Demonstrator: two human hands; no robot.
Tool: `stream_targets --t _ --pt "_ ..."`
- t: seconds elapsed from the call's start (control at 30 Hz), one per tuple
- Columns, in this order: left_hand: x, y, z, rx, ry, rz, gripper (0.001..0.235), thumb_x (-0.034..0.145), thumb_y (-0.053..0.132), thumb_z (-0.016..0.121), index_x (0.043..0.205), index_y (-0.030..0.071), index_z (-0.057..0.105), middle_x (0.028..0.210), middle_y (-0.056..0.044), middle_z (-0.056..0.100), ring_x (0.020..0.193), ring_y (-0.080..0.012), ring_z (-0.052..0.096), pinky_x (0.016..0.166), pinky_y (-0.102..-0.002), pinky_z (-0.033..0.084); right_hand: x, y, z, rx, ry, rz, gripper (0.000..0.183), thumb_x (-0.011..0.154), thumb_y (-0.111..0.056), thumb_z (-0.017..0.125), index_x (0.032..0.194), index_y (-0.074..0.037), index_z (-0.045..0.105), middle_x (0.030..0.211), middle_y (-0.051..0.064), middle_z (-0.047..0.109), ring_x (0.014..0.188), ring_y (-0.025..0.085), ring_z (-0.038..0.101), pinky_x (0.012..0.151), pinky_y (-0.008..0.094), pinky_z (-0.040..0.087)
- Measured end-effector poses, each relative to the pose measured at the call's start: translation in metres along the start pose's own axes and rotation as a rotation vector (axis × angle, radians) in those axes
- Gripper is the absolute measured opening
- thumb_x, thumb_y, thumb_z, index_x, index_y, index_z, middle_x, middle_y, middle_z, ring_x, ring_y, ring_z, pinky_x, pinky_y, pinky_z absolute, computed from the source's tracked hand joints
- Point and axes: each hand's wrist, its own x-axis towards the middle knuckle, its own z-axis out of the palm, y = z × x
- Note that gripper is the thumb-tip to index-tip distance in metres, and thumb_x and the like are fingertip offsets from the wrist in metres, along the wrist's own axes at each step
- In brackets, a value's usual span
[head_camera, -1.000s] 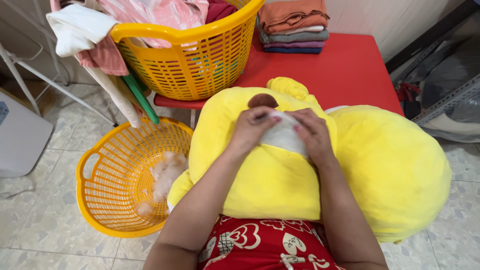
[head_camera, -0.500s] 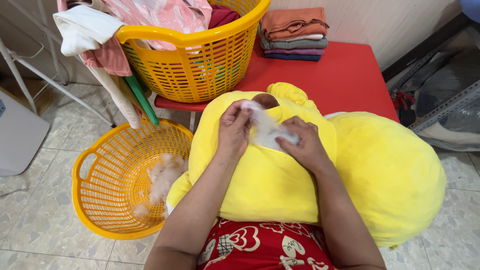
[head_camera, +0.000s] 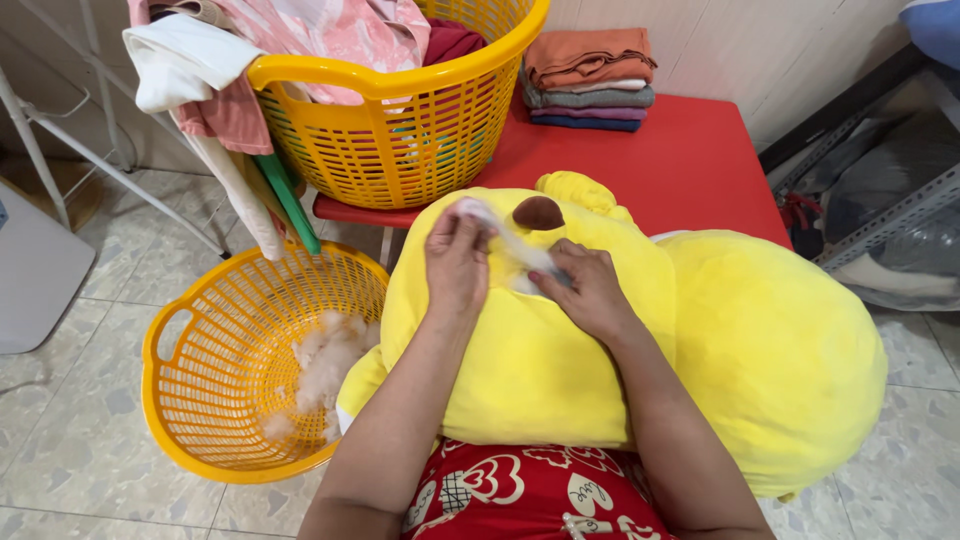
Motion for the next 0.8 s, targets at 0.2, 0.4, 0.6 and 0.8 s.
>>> stream_targets --t 0.2,0.4,0.6,0.8 --pt "0.001 0.018 0.021 0.154 0.114 0.246 0.016 0.105 0.004 0.061 0.121 0.002 0.059 0.115 -0.009 0.068 0.101 -0.0174 0.067 0.087 -0.035 0.061 -0.005 0.02 0.005 0.379 0.117 -0.148 0.02 0.095 -0.012 0.062 0.106 0.002 0.071 0.106 0.011 0.074 0.092 0.022 0.074 0.084 0.031 0.055" --pt "0.006 0.041 0.02 0.263 0.098 0.354 0.029 0.1 -0.002 0.06 0.127 0.008 0.058 0.118 -0.008 0.066 0.105 -0.0173 0.067 0.088 -0.035 0.062 -0.009 0.027 0.01 0.53 0.128 -0.039 0.016 0.097 -0.011 0.064 0.1 0.003 0.071 0.097 0.007 0.071 0.08 0.014 0.066 0.073 0.027 0.051" --pt "0.047 0.095 -0.118 0.253 0.428 0.4 0.022 0.099 -0.006 0.058 0.118 0.004 0.064 0.117 -0.01 0.066 0.102 -0.0213 0.067 0.083 -0.034 0.062 -0.012 0.029 0.009 0.544 0.113 0.022 0.012 0.096 -0.008 0.065 0.097 0.004 0.069 0.089 0.005 0.063 0.078 0.012 0.06 0.07 0.026 0.046" --pt "0.027 0.099 -0.276 0.4 0.941 0.282 0.027 0.098 -0.002 0.058 0.123 0.005 0.061 0.124 -0.01 0.067 0.104 -0.0215 0.068 0.081 -0.033 0.061 -0.012 0.025 0.007 0.576 0.105 0.096 0.014 0.095 -0.01 0.067 0.101 0.002 0.069 0.095 0.0 0.067 0.084 0.007 0.062 0.073 0.022 0.049"
